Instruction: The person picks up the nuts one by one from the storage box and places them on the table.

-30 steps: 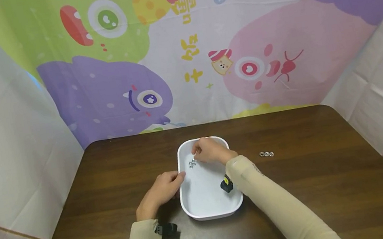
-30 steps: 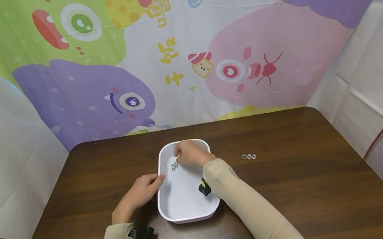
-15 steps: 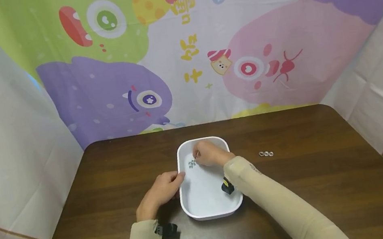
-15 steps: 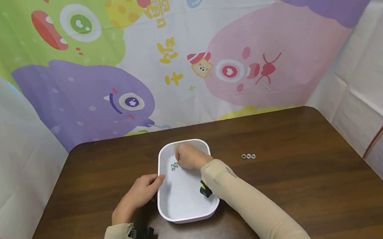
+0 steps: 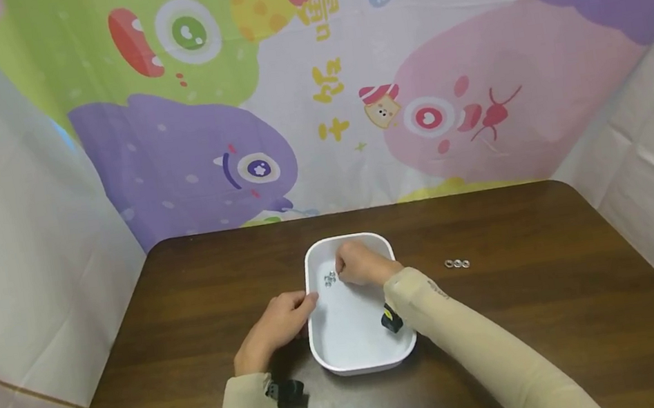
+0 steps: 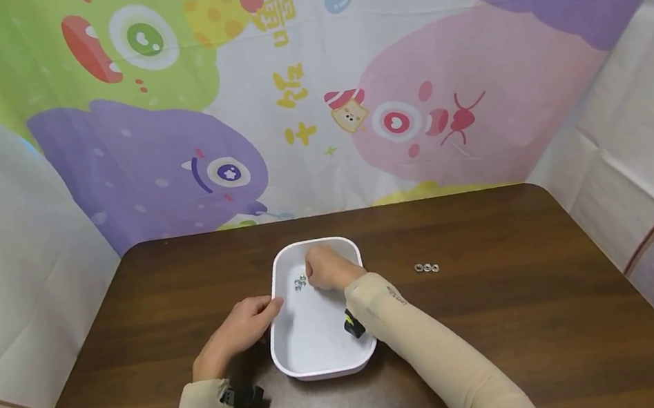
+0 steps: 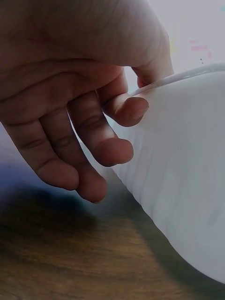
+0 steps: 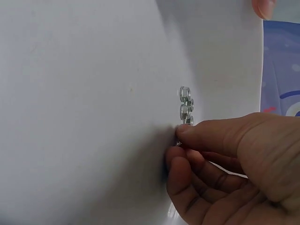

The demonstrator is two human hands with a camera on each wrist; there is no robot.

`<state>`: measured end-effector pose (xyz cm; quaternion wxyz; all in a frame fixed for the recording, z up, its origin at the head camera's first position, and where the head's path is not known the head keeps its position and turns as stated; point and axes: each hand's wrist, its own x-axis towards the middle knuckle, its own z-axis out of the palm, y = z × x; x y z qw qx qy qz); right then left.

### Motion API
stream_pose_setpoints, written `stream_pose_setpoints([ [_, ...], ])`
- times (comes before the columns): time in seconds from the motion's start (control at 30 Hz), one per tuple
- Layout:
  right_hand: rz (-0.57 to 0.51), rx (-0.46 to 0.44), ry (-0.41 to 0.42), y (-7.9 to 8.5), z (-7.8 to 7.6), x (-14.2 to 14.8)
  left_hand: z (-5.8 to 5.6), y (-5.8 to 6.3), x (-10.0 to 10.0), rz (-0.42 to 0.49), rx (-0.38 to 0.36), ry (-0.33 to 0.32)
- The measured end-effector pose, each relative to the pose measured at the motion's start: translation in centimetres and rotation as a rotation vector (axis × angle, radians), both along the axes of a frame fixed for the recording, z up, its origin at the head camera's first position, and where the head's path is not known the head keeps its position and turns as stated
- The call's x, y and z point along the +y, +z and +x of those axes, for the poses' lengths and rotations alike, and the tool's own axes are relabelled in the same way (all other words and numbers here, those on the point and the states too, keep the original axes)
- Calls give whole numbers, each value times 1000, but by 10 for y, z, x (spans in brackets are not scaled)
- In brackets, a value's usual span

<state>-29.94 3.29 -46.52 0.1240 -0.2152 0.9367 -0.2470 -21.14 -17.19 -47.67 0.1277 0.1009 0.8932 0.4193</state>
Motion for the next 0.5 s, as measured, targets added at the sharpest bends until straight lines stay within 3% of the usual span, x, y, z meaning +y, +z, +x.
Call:
stream_pose_setpoints([
  [0.3,30,-14,-1,7,2,10,1,2,1,-7,13,-4],
  [0.5,-5,-53,-16,15,8,14,1,4,1,-24,8,-8],
])
